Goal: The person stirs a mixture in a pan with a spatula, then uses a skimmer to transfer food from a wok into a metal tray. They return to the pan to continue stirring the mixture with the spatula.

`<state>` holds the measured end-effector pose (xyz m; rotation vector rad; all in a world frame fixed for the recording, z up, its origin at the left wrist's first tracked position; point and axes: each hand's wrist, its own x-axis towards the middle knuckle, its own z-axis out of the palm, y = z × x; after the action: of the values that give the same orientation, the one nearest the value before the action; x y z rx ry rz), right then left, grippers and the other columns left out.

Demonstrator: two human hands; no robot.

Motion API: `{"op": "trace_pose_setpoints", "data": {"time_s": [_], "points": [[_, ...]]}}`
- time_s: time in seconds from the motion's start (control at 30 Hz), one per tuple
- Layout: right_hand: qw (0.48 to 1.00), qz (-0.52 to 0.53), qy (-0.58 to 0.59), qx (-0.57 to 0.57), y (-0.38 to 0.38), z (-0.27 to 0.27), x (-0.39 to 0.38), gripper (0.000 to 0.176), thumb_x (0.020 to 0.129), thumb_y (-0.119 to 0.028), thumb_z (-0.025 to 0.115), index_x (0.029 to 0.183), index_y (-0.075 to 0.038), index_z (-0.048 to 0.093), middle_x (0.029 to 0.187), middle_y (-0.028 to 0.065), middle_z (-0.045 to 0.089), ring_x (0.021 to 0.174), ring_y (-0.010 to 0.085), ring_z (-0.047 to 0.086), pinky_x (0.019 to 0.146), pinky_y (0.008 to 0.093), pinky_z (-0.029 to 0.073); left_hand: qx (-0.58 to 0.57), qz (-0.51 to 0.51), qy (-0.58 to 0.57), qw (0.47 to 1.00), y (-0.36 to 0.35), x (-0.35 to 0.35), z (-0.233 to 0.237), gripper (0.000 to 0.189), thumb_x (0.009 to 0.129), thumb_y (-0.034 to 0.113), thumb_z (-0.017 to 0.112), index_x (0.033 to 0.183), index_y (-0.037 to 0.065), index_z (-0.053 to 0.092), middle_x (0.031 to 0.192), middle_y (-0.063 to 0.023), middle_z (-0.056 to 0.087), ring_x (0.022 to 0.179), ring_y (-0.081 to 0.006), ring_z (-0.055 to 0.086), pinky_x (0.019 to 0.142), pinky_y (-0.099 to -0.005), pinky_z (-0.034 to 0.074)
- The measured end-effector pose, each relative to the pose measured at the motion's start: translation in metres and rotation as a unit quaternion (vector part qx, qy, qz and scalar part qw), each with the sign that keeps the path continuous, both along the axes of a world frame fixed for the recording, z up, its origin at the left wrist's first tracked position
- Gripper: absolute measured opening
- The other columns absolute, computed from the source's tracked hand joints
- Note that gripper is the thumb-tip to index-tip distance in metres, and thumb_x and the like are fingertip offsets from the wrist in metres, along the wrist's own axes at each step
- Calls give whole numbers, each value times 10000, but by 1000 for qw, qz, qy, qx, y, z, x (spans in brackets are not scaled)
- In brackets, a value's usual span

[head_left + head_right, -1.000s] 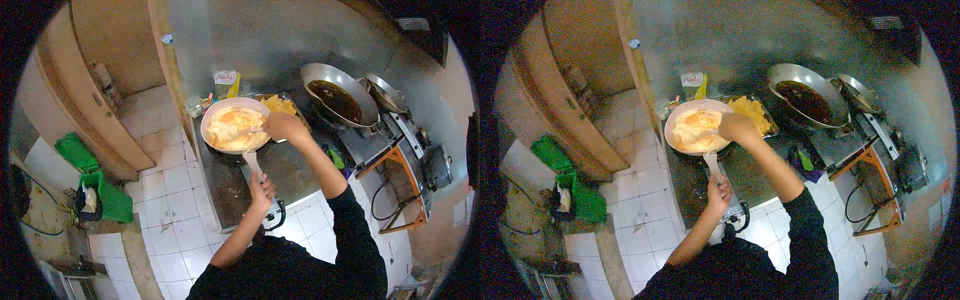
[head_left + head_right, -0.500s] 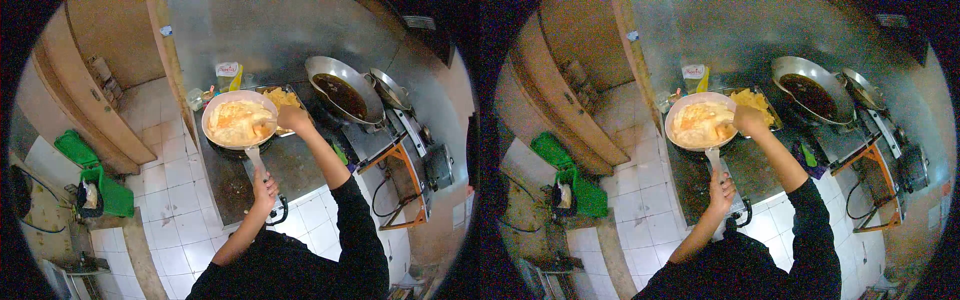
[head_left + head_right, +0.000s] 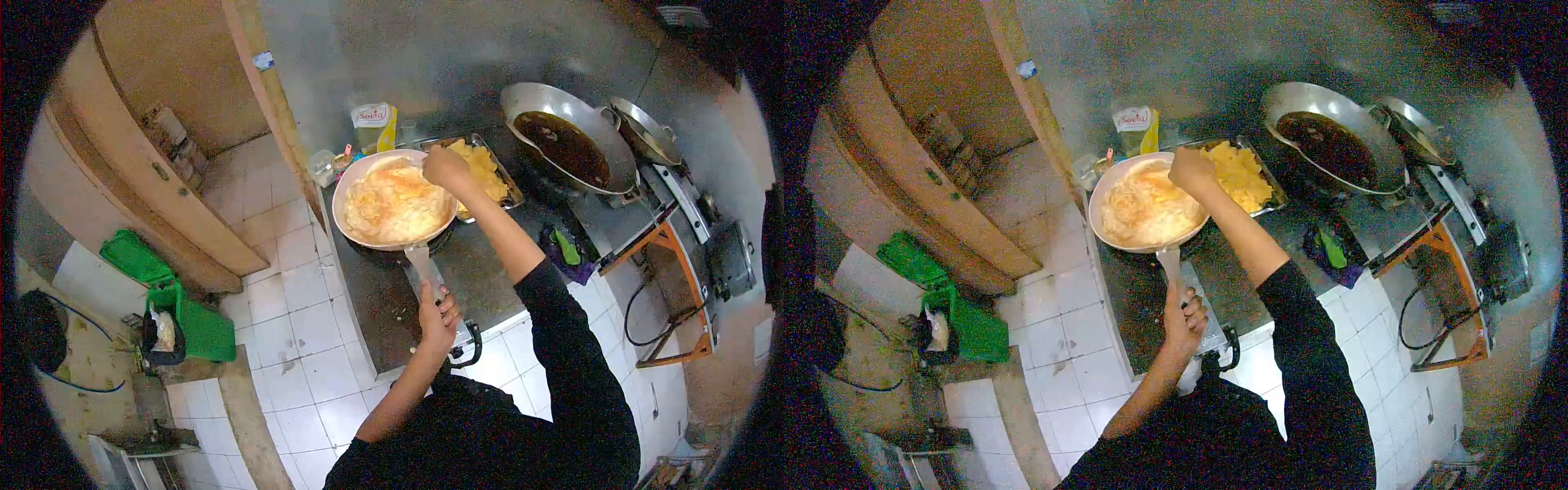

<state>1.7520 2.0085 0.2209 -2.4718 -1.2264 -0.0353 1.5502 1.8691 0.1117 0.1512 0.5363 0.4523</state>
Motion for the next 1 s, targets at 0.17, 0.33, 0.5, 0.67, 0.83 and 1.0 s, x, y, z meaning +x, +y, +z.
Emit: {"op": "trace_pose_setpoints", "data": {"time_s": [0.17,0.33,0.5,0.67,0.83,1.0], "points": [[997,57,10,-44,-6,7,-39,245,724,-165,500,875,7,589,879,205,599,841,329,588,713,409,469,19,6,10,1000,-1,1,4,401,835,531,371,717,156,450,456,60,287,309,-78,219,301,-239,169],[988,83,-29,-129,-27,20,-65,254,716,-161,512,918,-25,587,900,187,606,862,299,596,697,393,482,5,2,-16,1000,1,1,-3,393,847,510,353,710,154,448,453,54,288,302,-81,221,285,-234,171],[979,98,-26,-177,-64,44,-82,261,718,-162,513,937,-42,589,921,181,604,864,294,596,726,403,472,-17,-3,-16,1000,0,0,1,399,848,509,355,701,150,447,452,53,287,310,-76,230,280,-211,148],[975,149,-37,-160,-78,64,-50,330,746,-281,486,822,14,611,822,202,600,749,319,600,671,398,460,-17,-13,-40,999,3,-1,-3,398,843,513,371,700,150,445,455,60,286,318,-67,227,287,-211,155],[952,154,157,-211,-118,104,3,263,790,-267,493,764,-48,635,448,23,444,351,100,400,322,257,312,-39,-21,-53,998,3,-1,0,391,828,522,400,698,156,447,457,67,284,321,-64,220,300,-217,163],[897,127,300,-298,-128,87,30,203,813,-286,517,738,-112,591,434,-60,334,328,39,270,287,193,184,-15,-30,-24,999,3,0,0,390,807,541,424,691,169,448,457,69,281,328,-68,221,318,-226,173]]}}
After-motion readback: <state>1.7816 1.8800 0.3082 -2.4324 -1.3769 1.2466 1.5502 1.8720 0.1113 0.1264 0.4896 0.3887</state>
